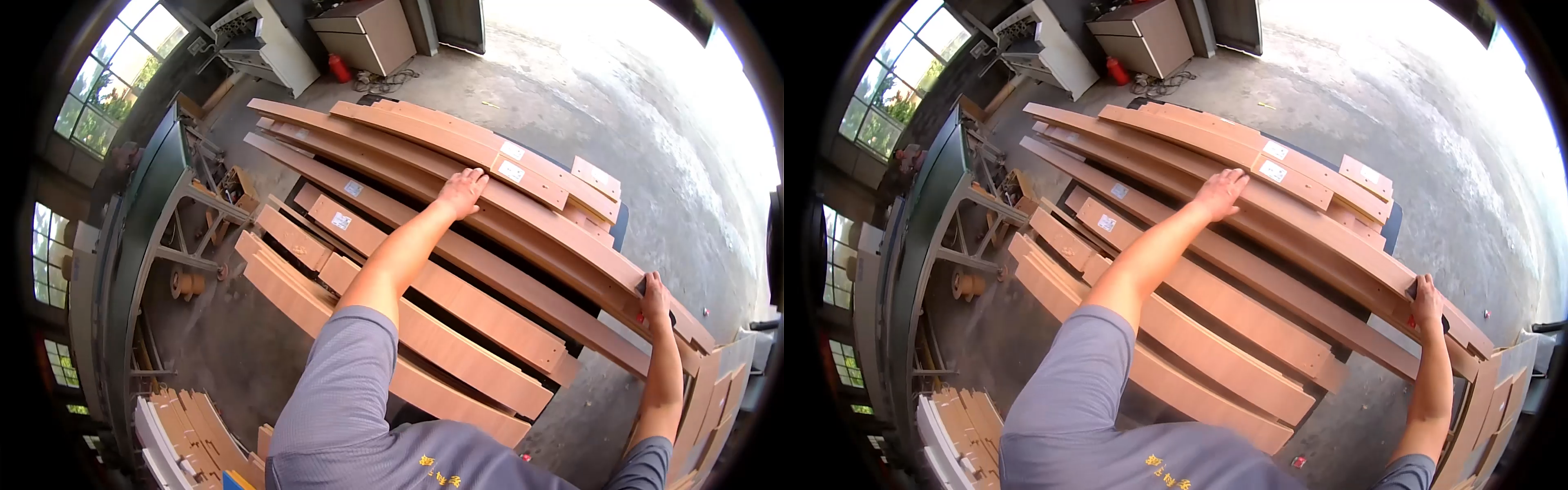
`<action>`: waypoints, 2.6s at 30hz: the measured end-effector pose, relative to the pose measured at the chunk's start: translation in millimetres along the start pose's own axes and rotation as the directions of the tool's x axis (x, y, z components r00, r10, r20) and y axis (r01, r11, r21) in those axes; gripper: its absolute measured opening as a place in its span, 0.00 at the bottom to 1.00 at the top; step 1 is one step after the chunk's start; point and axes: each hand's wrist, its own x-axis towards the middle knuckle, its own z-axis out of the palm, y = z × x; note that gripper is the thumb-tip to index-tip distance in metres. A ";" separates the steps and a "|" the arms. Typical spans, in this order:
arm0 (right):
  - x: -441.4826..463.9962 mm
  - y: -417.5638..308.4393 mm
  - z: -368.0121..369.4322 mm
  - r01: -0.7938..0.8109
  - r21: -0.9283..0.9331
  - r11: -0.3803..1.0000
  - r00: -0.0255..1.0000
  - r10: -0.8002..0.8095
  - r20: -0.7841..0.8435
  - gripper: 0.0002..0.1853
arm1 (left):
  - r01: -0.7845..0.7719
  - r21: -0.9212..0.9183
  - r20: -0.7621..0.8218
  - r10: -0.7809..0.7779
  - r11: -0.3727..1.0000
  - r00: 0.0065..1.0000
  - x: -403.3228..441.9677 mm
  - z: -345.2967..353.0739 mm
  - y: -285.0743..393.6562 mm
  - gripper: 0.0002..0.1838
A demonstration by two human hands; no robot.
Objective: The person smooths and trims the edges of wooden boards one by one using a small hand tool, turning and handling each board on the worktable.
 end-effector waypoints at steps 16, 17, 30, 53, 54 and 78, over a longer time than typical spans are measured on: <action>-380.6 -45.7 -56.3 -0.128 0.276 0.953 0.992 0.120 0.044 0.32 | -0.230 -0.257 -0.115 0.207 0.939 0.972 -274.4 -105.2 86.2 0.36; -401.5 -40.1 -41.3 -0.119 0.280 0.953 0.993 0.117 0.022 0.32 | -0.206 -0.288 -0.073 0.193 0.935 0.978 -299.6 -107.1 96.8 0.36; -454.3 -61.3 -5.2 0.123 0.264 0.957 0.991 -0.130 0.009 0.30 | -0.055 -0.224 0.135 0.087 0.973 0.987 -419.6 -57.6 145.0 0.52; -469.7 57.5 -25.7 0.145 0.306 0.941 0.945 -0.223 0.240 0.25 | 0.037 -0.072 0.328 -0.011 0.997 0.945 -419.2 -31.6 132.0 0.58; -464.9 44.8 -23.9 0.146 0.324 0.935 0.940 -0.233 0.250 0.25 | 0.037 -0.072 0.330 -0.011 0.997 0.944 -418.6 -31.6 134.9 0.58; -345.1 -287.4 -37.1 0.468 0.110 0.877 0.789 -0.470 0.395 0.10 | -0.003 -0.144 0.217 0.035 0.990 0.976 -425.1 -17.6 125.5 0.54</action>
